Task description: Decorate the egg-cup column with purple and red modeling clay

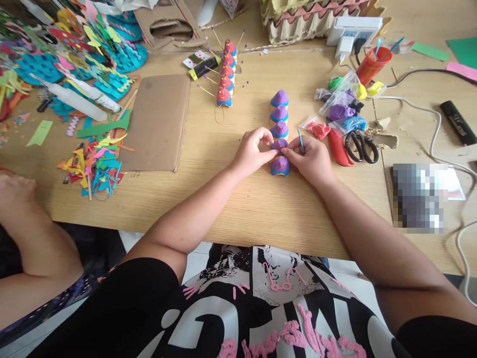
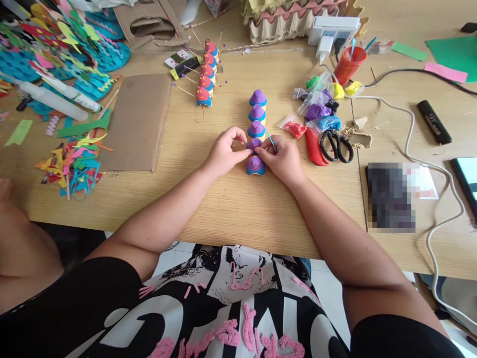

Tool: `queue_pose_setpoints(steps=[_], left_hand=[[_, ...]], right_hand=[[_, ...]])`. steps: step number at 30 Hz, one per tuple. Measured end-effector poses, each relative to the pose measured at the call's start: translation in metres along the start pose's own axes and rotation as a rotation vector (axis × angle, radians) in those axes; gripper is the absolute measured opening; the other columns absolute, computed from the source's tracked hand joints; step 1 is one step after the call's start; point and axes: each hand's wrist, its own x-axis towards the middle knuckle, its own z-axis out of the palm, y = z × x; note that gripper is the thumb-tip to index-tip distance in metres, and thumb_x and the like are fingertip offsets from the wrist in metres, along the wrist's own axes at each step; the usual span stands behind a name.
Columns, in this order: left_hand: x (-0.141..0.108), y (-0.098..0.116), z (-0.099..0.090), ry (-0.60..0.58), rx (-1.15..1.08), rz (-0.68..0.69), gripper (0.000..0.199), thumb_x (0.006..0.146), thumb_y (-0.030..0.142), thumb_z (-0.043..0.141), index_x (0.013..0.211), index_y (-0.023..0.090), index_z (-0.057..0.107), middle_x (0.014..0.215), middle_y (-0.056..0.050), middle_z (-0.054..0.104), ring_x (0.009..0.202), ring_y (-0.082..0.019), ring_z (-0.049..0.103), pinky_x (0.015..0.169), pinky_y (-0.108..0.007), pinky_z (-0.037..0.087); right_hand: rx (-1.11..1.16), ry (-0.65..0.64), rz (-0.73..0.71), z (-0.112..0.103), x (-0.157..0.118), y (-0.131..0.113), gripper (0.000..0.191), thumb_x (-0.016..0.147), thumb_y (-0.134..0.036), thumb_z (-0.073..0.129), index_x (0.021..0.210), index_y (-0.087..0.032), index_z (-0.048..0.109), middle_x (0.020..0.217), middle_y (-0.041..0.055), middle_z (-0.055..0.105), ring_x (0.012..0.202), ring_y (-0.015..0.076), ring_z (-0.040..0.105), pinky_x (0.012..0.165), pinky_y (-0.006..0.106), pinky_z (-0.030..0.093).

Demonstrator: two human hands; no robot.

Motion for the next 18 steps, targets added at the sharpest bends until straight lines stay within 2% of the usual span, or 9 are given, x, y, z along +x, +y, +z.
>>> queue_pose_setpoints(steps=[6,12,18], left_hand=[[0.000,0.000,0.000,-0.001,-0.026,-0.014,0.030,0.079,0.012,0.084,0.088,0.023,0.058,0.094,0.002,0.070,0.097,-0.018,0.066,0.100,-0.035,0.052],[-0.001,-0.002,-0.001,0.007,-0.042,0.008,0.028,0.080,0.012,0.082,0.089,0.022,0.058,0.095,0.001,0.070,0.098,-0.019,0.067,0.099,-0.036,0.053],[-0.001,-0.001,-0.001,0.000,-0.055,-0.003,0.026,0.080,0.015,0.082,0.089,0.023,0.058,0.095,0.001,0.071,0.097,-0.019,0.067,0.099,-0.037,0.054]], right_hand=[[0.128,0.001,0.037,-0.009,0.002,-0.001,0.043,0.083,-0.057,0.085,0.077,-0.022,0.063,0.065,-0.0027,0.049,0.059,0.0110,0.036,0.056,0.031,0.027],[0.182,-0.120,0.039,-0.013,0.006,0.004,0.045,0.075,-0.056,0.092,0.083,-0.022,0.063,0.066,-0.0035,0.050,0.062,0.0116,0.040,0.058,0.029,0.032],[0.180,-0.114,0.053,-0.012,0.008,0.007,0.045,0.072,-0.052,0.095,0.081,-0.023,0.061,0.065,-0.0038,0.051,0.062,0.0115,0.041,0.057,0.029,0.032]])
